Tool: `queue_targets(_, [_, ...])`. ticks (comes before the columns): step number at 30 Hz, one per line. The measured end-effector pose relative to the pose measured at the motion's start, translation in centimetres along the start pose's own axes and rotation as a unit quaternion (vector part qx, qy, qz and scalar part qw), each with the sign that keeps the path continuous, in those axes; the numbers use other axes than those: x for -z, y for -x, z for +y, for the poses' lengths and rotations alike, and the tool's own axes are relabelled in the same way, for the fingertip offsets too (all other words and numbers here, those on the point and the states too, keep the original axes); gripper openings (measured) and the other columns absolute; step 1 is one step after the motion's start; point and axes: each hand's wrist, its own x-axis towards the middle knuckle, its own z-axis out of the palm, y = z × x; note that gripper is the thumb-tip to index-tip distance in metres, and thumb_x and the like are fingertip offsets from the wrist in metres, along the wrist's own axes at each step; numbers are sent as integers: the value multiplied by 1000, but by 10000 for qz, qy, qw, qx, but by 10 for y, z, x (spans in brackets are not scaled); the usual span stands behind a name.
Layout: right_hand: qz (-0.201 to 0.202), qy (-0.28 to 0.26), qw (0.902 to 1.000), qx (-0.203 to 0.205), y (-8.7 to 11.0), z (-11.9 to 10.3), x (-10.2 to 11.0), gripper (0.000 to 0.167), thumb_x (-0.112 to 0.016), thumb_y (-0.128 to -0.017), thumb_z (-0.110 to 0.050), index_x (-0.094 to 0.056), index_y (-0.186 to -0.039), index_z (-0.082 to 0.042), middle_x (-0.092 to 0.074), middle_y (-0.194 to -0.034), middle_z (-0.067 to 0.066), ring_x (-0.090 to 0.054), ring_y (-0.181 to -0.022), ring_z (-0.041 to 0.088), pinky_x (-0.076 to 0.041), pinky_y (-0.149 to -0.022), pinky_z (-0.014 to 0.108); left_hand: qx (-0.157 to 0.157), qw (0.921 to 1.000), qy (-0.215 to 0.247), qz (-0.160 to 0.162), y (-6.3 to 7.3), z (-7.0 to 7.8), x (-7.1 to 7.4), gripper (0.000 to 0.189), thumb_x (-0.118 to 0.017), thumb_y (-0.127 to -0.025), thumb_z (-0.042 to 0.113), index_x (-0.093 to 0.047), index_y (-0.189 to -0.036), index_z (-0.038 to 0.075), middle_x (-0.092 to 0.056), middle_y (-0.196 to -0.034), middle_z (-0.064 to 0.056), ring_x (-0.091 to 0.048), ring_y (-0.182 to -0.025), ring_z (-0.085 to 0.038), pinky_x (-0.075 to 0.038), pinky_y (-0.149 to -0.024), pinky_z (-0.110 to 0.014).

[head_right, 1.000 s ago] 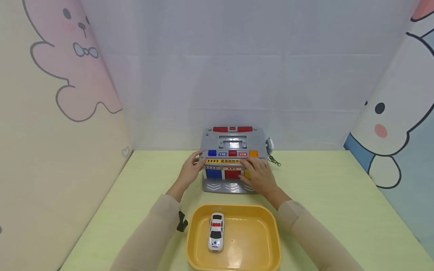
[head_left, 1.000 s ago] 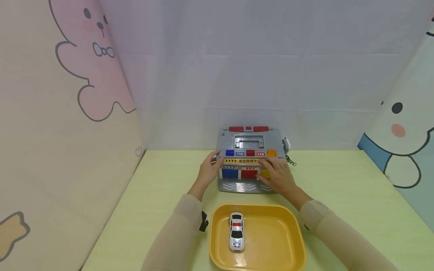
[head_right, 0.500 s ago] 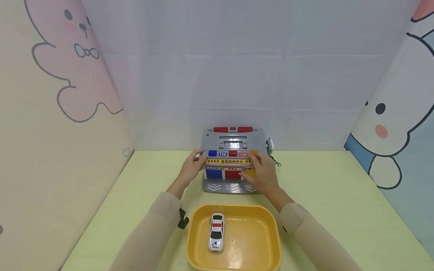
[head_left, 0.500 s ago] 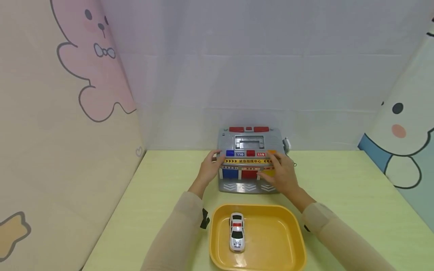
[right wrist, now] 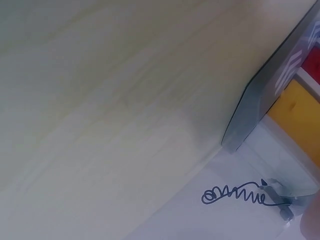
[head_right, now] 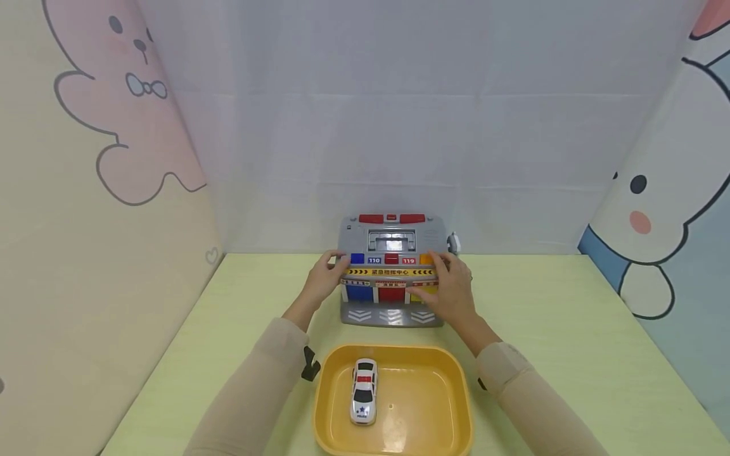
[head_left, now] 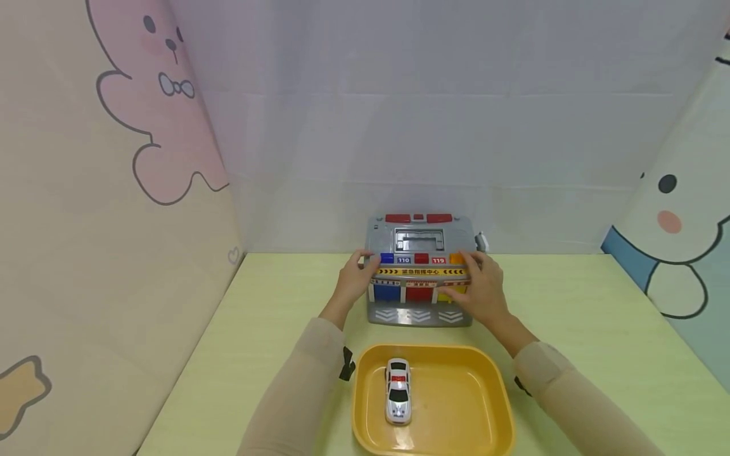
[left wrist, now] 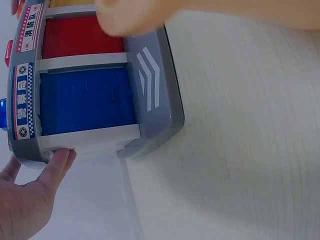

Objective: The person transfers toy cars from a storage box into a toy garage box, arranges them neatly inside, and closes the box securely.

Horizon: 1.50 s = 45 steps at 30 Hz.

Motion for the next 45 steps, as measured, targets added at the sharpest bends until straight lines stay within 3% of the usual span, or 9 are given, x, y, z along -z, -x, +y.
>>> queue_targets(8, [-50, -378, 9989, -272, -3, 1, 4, 85, -90, -69, -27, -48, -137, 1, -38, -128, 26, -35, -111, 44, -26, -95, 59, 78, 9999, -43, 61, -3, 3, 0, 45, -52, -97, 50, -54, -129, 18, -62, -120, -12, -58, -110, -29, -49, -90, -49])
queue_targets(15, [115, -672, 9970, -378, -3, 5, 4, 81, -80, -77, -48, -50, -134, 1, -37, -127, 25, -33, -112, 46, -24, -94, 61, 122, 9998, -123, 48, -3, 3, 1, 48, -52, -97, 51, -53, -131, 17, -61, -123, -13, -57, -112, -30, -48, -92, -49])
queue_targets(20, [107, -882, 9933, -738, -4, 4, 6, 76, -81, -79, -36, -49, -136, 3, -36, -128, 27, -32, -114, 46, -26, -92, 60, 245, 9997, -84, 11, -3, 4, -1, 47, -52, -97, 51, -53, -130, 18, -61, -123, -13, -56, -113, -31, -47, -93, -50])
queue_targets(26, [-62, -1322, 9809, -1422, -4, 1, 9, 64, -72, -89, -26, -45, -140, 1, -30, -134, 28, -28, -121, 43, -30, -94, 59, 406, 9991, -58, 53, -2, 6, -3, 48, -52, -97, 51, -52, -131, 17, -58, -128, -14, -53, -118, -33, -44, -96, -53])
queue_targets(32, [-311, -1794, 9602, -2119, -5, 0, 10, 59, -60, -97, -30, -40, -145, -2, -24, -136, 28, -29, -123, 42, -31, -98, 57, 410, 9991, -36, 53, -3, 9, -5, 47, -51, -98, 50, -52, -130, 16, -58, -127, -15, -52, -119, -35, -43, -97, -55])
queue_targets(40, [-360, -2204, 9458, -2357, -5, 2, 11, 55, -53, -101, -30, -38, -145, 0, -24, -135, 29, -34, -116, 38, -32, -92, 44, 369, 9992, -55, 105, -2, 12, -5, 47, -51, -98, 49, -53, -130, 15, -58, -127, -16, -53, -118, -35, -44, -96, -54])
queue_targets(45, [-381, -2472, 9363, -2463, -4, 4, 10, 54, -52, -102, -30, -39, -145, -1, -25, -136, 27, -38, -110, 28, -37, -87, 29, 395, 9991, -87, 141, -2, 12, -5, 47, -51, -97, 50, -53, -129, 15, -58, -127, -17, -53, -118, -36, -44, -95, -54])
